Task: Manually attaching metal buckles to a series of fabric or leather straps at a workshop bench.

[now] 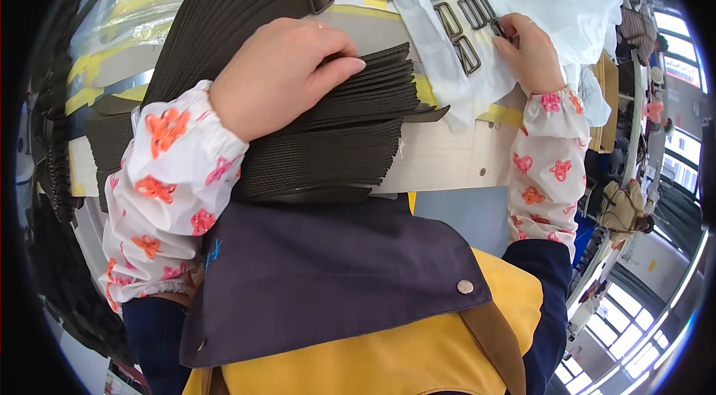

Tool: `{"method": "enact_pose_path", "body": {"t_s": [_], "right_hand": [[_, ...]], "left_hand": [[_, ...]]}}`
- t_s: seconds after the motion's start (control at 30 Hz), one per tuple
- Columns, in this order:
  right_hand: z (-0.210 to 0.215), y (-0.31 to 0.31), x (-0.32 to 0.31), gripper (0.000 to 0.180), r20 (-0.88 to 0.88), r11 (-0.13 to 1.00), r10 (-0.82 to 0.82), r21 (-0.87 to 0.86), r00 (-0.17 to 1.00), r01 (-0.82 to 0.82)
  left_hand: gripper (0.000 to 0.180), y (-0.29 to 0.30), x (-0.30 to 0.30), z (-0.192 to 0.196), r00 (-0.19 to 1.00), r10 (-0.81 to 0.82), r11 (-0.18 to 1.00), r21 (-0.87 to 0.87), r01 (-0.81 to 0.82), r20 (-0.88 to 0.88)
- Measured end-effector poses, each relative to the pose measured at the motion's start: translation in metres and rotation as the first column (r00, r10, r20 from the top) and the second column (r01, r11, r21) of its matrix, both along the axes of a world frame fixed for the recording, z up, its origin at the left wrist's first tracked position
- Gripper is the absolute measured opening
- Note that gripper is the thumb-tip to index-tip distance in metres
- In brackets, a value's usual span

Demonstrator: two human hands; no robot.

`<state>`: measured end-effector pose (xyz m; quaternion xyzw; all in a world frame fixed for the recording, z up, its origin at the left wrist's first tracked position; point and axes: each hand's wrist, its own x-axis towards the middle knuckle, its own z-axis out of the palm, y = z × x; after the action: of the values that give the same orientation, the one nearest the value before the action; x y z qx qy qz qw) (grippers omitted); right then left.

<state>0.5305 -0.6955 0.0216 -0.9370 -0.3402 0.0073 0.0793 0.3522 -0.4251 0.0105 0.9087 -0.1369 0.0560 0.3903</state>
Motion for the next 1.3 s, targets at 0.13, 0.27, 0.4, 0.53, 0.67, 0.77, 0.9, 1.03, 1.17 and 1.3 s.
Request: {"method": "enact_pose_path", "body": {"t_s": [0.13,0.27,0.4,0.53,0.67,0.77,0.9,1.03,1.17,1.3], "right_hand": [[0.002,-0.006,0.018,0.020,-0.235,0.993,-0.066,0.075,0.970,0.086],[0.008,0.001,0.020,0.022,-0.320,0.996,-0.070,-0.072,0.945,0.050],[0.008,-0.003,0.011,0.022,-0.300,0.976,-0.141,0.120,0.943,0.184],[0.005,0.000,0.019,0.025,-0.248,0.990,-0.049,0.119,0.967,0.080],[0.007,-0.001,0.028,0.020,-0.350,0.996,-0.057,0.044,0.935,0.078],[0.014,0.001,0.018,0.015,-0.299,0.990,-0.079,0.085,0.951,0.109],[0.031,0.021,-0.012,0.013,-0.300,0.905,0.099,0.423,0.949,0.039],[0.045,0.051,-0.045,0.015,-0.644,0.794,0.355,0.590,0.678,0.144],[0.048,0.059,-0.048,0.017,-0.778,0.772,0.503,0.600,0.377,0.210],[0.040,0.071,-0.052,0.017,-0.820,0.776,0.569,0.560,0.058,0.290]], "left_hand": [[0.016,0.001,0.018,0.006,0.970,-0.045,0.998,-0.046,0.035,-0.240],[0.022,0.001,0.016,-0.003,0.931,-0.126,0.977,-0.204,0.057,-0.343],[0.023,-0.004,0.018,0.000,0.937,-0.131,0.988,-0.123,0.095,-0.324],[0.024,0.004,0.023,-0.006,0.916,-0.170,0.983,-0.121,0.135,-0.362],[0.026,0.014,0.030,-0.011,0.843,-0.264,0.949,-0.281,0.141,-0.469],[0.024,0.012,0.030,-0.010,0.853,-0.291,0.938,-0.306,0.164,-0.433],[0.018,0.000,0.027,-0.001,0.941,-0.199,0.980,-0.023,0.200,-0.274],[0.015,-0.010,0.016,0.014,0.981,0.166,0.982,0.075,-0.173,0.099],[0.013,-0.016,0.005,0.044,0.989,0.130,0.965,-0.220,-0.142,-0.069],[0.014,-0.018,0.002,0.048,0.990,0.058,0.932,-0.350,-0.100,-0.128]]}}
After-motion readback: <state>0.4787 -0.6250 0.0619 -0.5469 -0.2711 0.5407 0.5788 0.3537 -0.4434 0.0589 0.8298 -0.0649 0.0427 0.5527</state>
